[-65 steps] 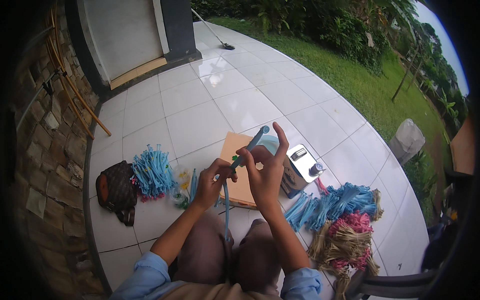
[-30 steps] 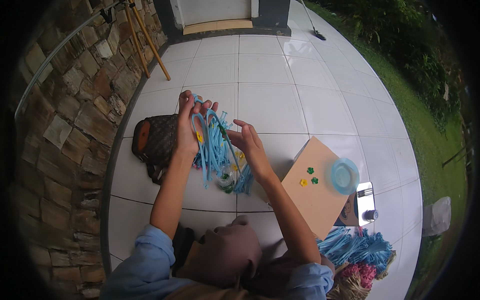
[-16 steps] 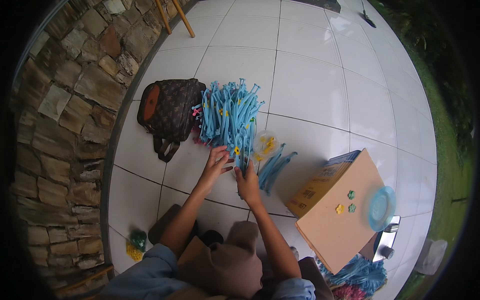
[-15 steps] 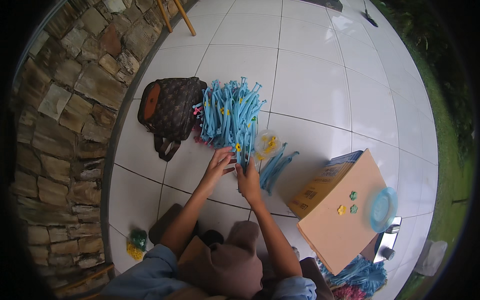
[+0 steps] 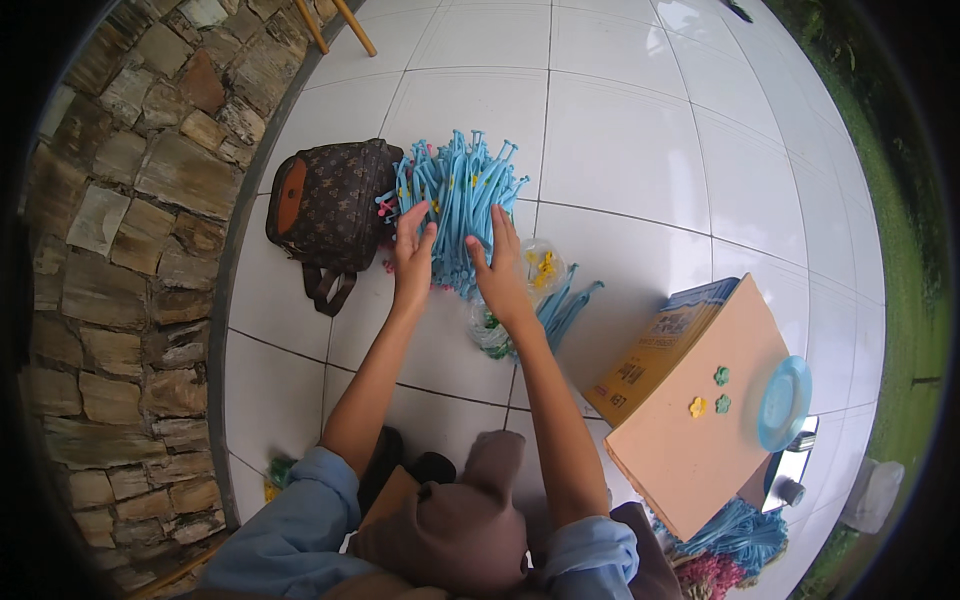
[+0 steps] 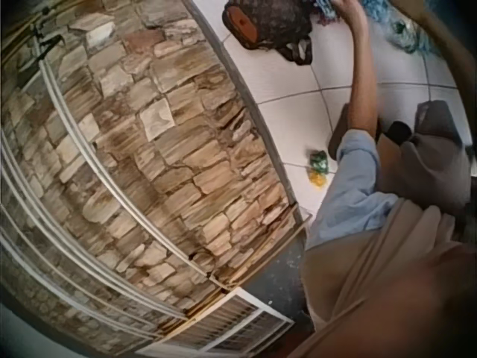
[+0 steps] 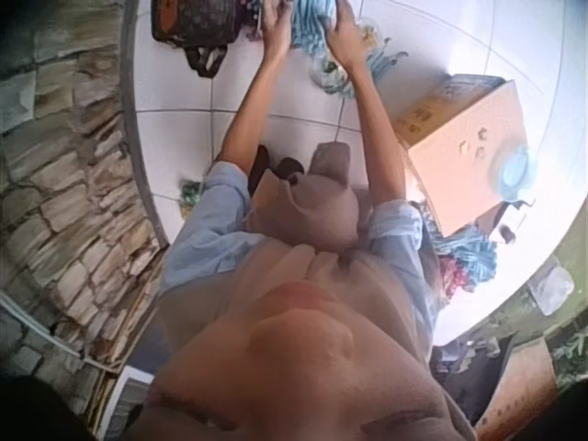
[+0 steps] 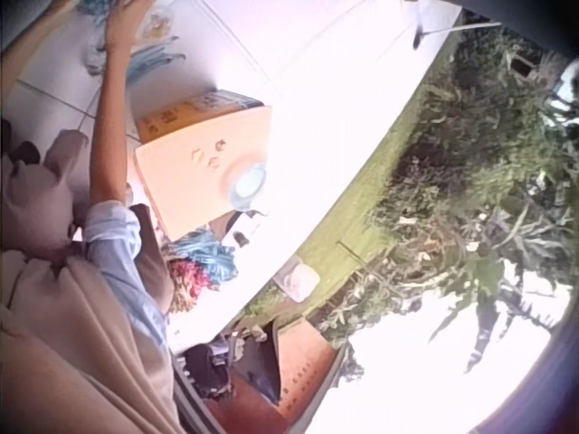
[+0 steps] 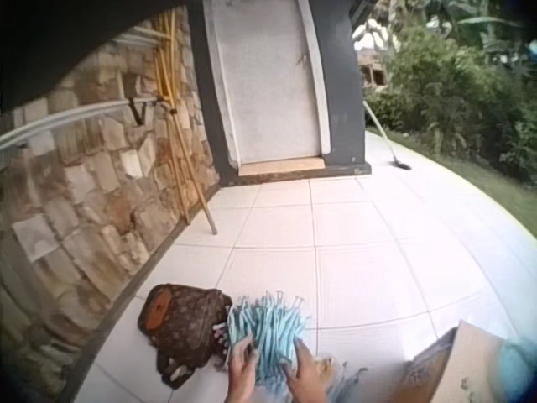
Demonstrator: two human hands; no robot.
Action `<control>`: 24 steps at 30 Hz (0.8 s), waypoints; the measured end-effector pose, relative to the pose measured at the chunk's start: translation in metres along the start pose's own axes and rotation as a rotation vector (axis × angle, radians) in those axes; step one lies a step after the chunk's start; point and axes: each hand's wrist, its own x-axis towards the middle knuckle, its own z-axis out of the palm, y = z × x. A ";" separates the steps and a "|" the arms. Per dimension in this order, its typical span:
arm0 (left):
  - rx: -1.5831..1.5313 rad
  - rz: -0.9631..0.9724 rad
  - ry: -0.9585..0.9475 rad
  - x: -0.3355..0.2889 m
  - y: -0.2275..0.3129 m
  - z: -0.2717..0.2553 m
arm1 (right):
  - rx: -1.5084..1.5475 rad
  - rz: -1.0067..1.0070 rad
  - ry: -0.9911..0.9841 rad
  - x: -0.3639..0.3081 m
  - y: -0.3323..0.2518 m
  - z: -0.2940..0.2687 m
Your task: The person attaches decorative flower components onto blue flip-flop straps using adhesive from a large metal can.
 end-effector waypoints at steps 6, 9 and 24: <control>-0.273 -0.307 -0.408 -0.114 -0.005 0.034 | 0.415 0.500 0.545 -0.105 0.051 -0.035; -0.004 -0.271 -0.482 -0.141 -0.032 0.063 | 0.180 0.649 0.481 -0.138 0.072 -0.030; 0.520 0.101 -0.594 -0.159 -0.047 0.071 | -0.020 0.510 0.593 -0.133 0.053 -0.031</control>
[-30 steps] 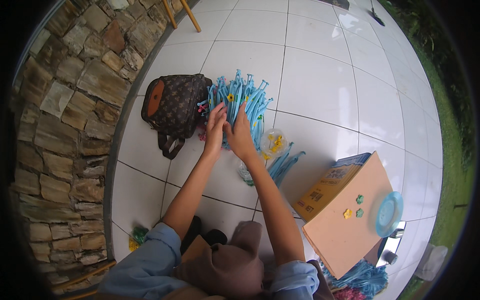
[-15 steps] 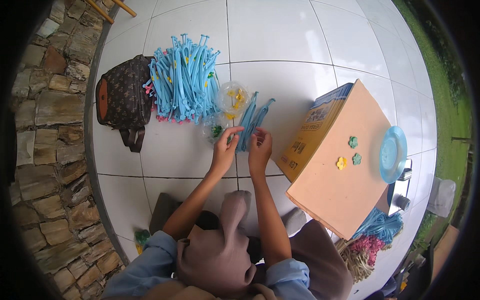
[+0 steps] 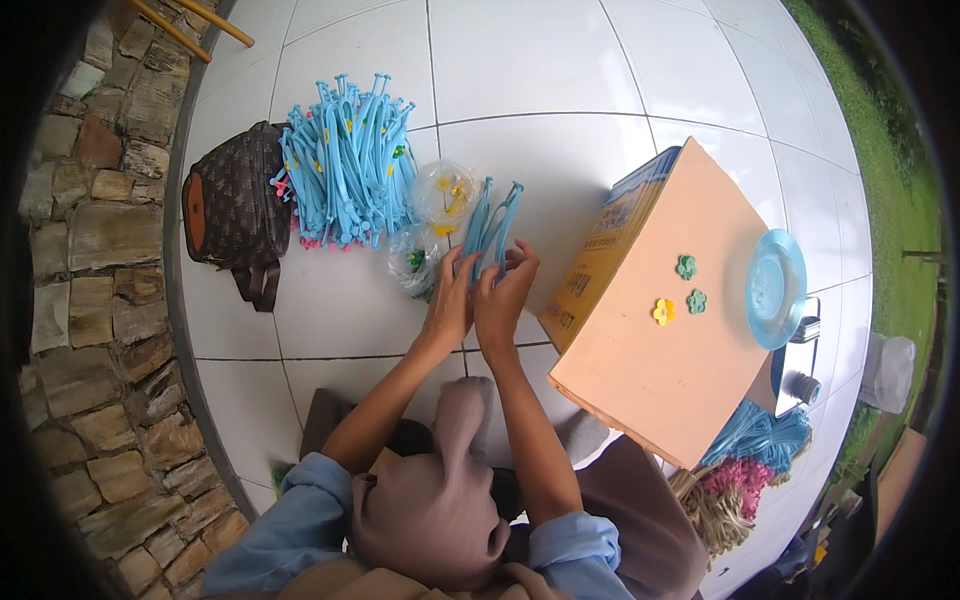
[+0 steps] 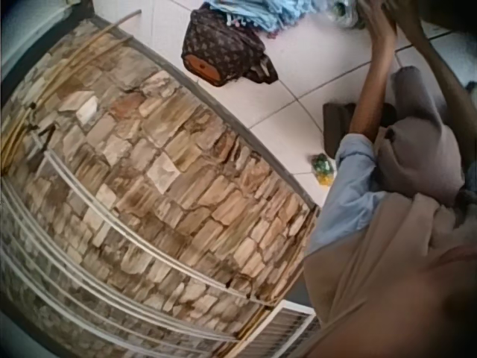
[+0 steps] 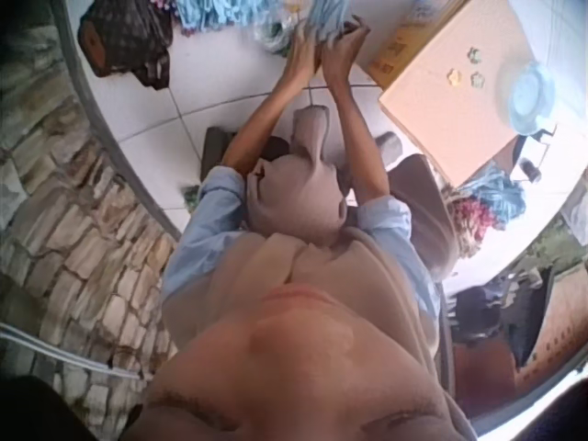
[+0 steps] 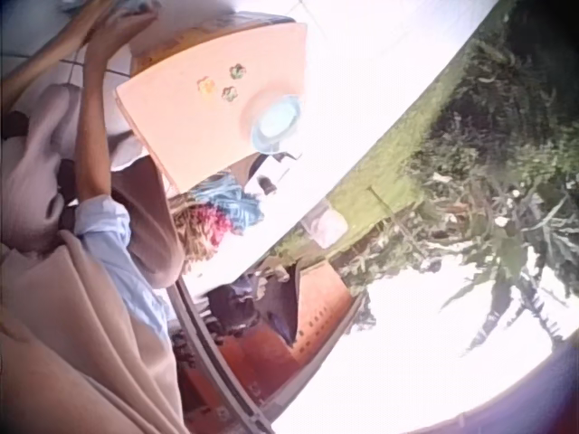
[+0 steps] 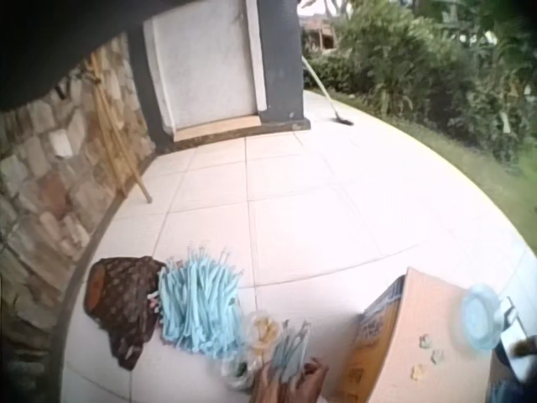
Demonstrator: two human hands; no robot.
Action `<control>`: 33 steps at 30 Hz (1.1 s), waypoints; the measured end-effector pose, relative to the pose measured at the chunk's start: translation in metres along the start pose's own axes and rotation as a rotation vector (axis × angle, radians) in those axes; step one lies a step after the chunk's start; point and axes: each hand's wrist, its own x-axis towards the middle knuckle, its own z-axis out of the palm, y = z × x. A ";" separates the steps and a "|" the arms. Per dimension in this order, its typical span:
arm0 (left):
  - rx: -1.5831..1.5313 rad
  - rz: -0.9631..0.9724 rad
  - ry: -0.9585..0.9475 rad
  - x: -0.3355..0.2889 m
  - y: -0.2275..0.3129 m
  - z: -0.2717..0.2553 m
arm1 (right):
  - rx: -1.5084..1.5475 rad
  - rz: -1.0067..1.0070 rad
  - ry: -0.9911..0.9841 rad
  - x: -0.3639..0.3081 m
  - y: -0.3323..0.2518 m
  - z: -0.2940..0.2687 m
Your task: The person attaches decorative flower components onto blue flip-flop straps using adhesive from a large metal can.
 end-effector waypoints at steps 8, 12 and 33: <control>-0.299 0.219 0.213 0.015 0.097 -0.095 | -0.036 -0.155 -0.213 -0.003 -0.139 -0.072; -0.158 0.433 0.209 0.033 0.155 -0.142 | -0.306 -0.375 -0.373 0.008 -0.201 -0.115; -0.821 0.433 -0.148 -0.015 0.340 -0.114 | 0.770 -0.303 -0.041 -0.043 -0.237 -0.338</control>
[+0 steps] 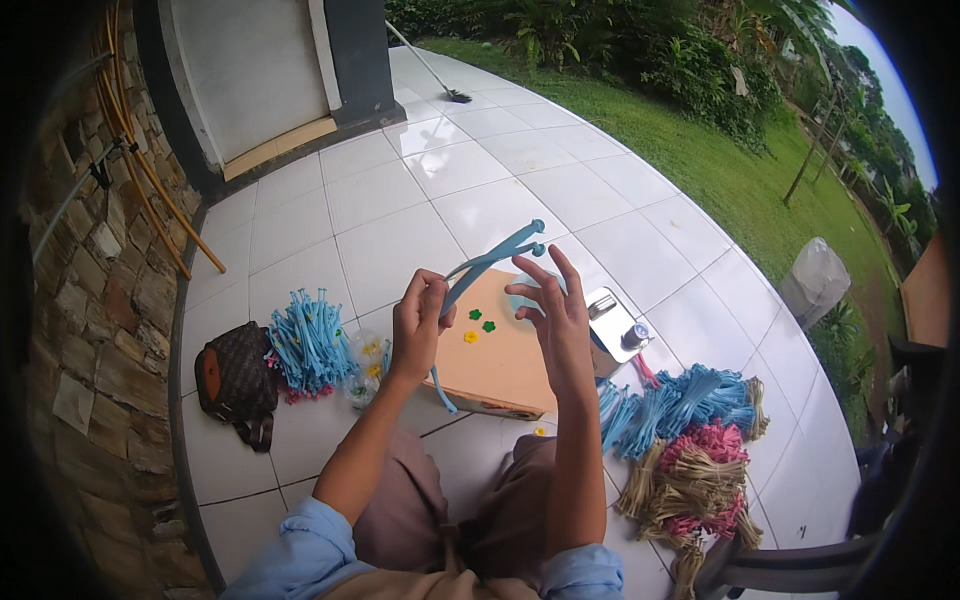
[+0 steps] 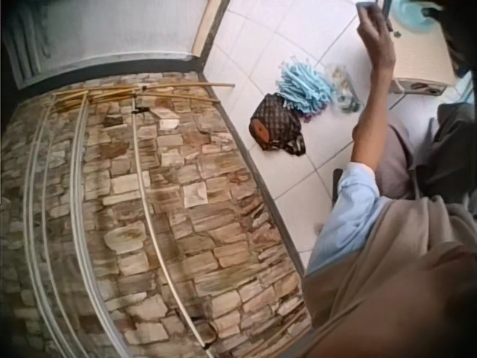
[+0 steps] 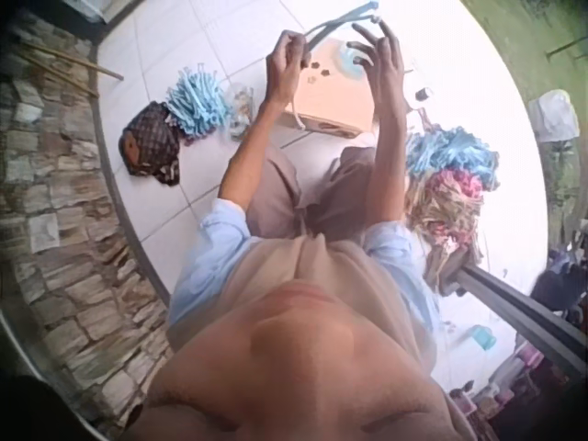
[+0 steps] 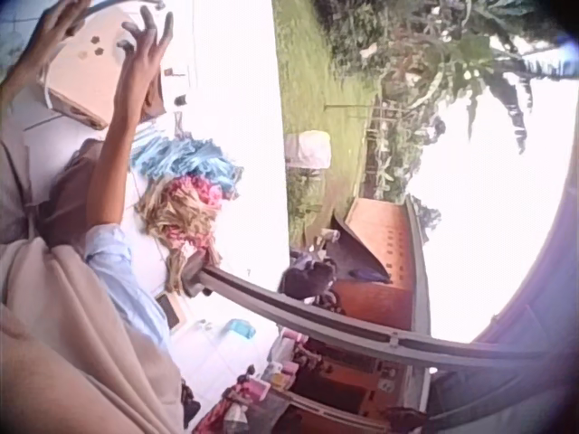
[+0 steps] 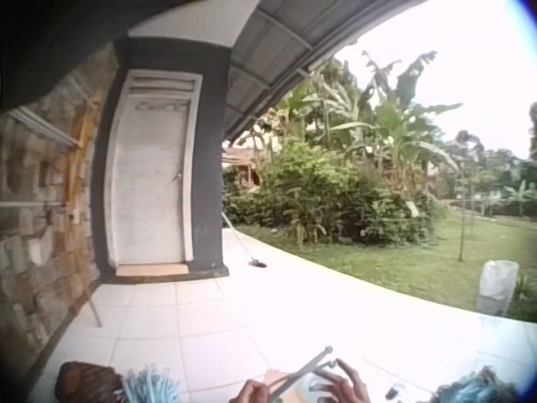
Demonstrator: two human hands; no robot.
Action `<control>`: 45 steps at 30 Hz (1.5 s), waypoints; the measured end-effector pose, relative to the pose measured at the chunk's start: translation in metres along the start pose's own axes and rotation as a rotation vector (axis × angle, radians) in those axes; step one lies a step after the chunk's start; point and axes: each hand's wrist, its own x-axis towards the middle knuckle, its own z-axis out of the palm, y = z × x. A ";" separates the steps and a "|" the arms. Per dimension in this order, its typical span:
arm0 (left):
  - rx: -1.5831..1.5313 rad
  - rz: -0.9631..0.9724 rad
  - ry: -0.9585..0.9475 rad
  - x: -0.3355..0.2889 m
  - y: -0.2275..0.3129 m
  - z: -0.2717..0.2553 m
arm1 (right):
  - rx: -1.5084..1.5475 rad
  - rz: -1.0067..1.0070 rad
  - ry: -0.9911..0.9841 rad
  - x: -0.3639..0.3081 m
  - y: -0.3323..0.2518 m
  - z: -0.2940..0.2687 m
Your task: The person attaches decorative flower components onto blue flip-flop straps using adhesive from a large metal can.
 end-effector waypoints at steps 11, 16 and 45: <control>0.346 0.256 -0.102 -0.014 0.016 0.012 | 0.470 -0.091 0.040 -0.011 -0.021 0.006; 0.508 0.587 -0.050 -0.015 0.021 0.004 | 0.573 -0.153 -0.170 -0.009 -0.017 -0.002; -0.187 -0.138 -0.198 -0.015 0.012 -0.008 | 0.012 -0.063 0.030 -0.018 0.000 0.018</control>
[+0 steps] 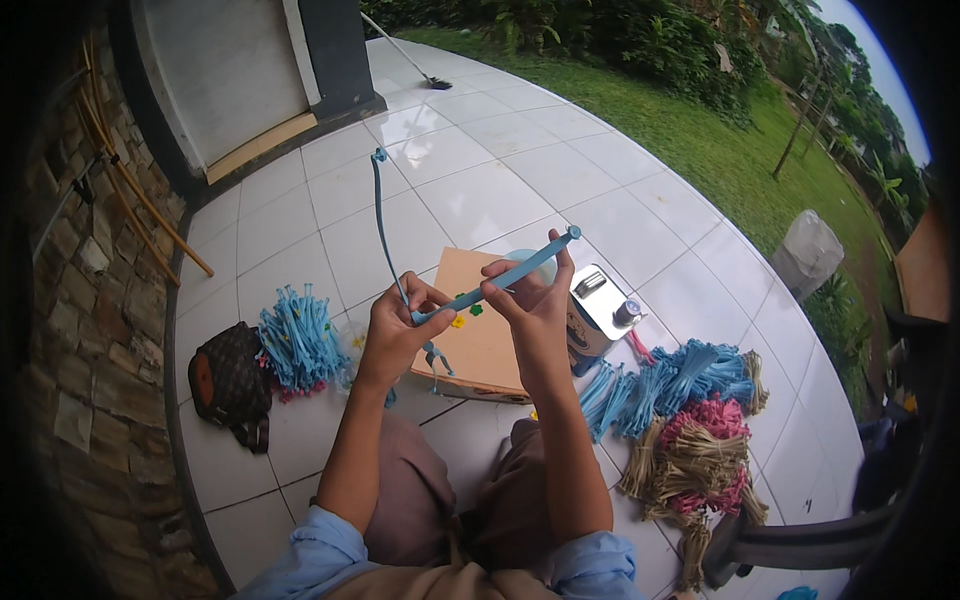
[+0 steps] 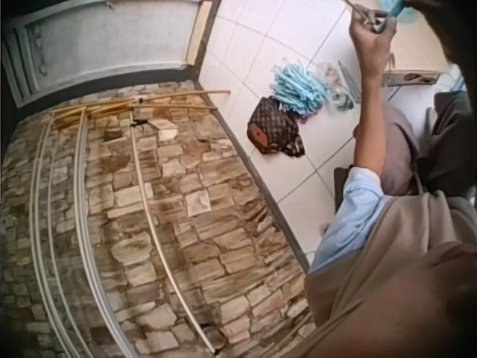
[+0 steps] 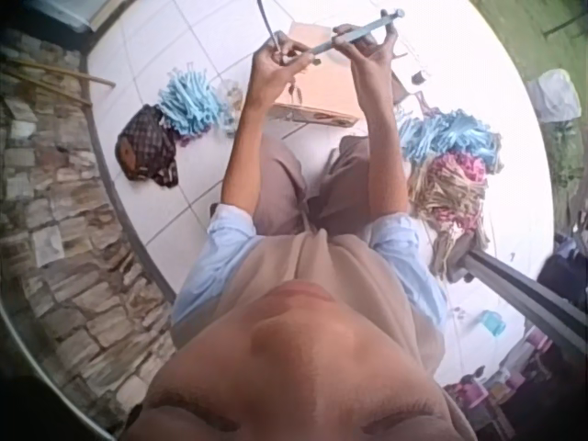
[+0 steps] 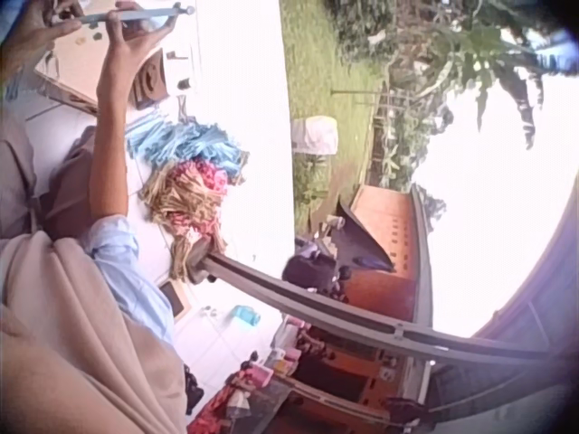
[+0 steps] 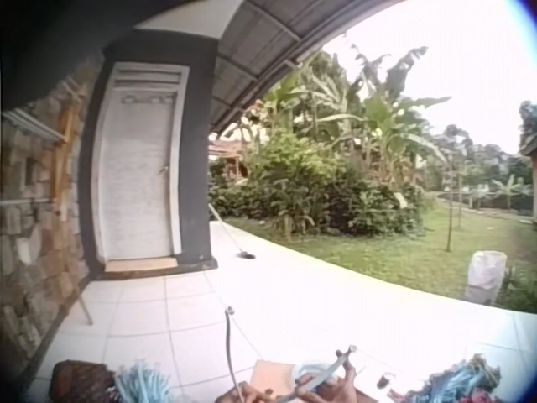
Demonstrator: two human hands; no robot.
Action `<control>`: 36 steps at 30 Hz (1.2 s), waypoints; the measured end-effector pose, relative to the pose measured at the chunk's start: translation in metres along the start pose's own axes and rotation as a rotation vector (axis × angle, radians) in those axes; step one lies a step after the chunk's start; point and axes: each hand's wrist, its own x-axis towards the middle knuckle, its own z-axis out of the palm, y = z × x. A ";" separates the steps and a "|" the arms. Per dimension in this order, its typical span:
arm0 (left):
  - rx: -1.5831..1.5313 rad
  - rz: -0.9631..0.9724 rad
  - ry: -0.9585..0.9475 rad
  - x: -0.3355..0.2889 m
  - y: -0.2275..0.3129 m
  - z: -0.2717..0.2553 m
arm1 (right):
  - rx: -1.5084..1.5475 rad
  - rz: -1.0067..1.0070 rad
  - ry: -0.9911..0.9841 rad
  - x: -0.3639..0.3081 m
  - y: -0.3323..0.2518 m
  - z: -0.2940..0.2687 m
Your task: The person attaches decorative flower components onto blue flip-flop straps using adhesive from a large metal can.
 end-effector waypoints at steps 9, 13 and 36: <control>-0.133 -0.260 -0.053 0.000 0.012 -0.001 | -0.095 -0.061 0.028 0.003 -0.005 -0.007; -0.094 -0.265 0.001 -0.002 0.015 -0.001 | -0.084 0.043 0.017 0.006 -0.006 -0.011; 0.043 -0.453 0.182 -0.007 -0.132 -0.084 | -0.568 0.281 0.085 0.025 0.144 -0.103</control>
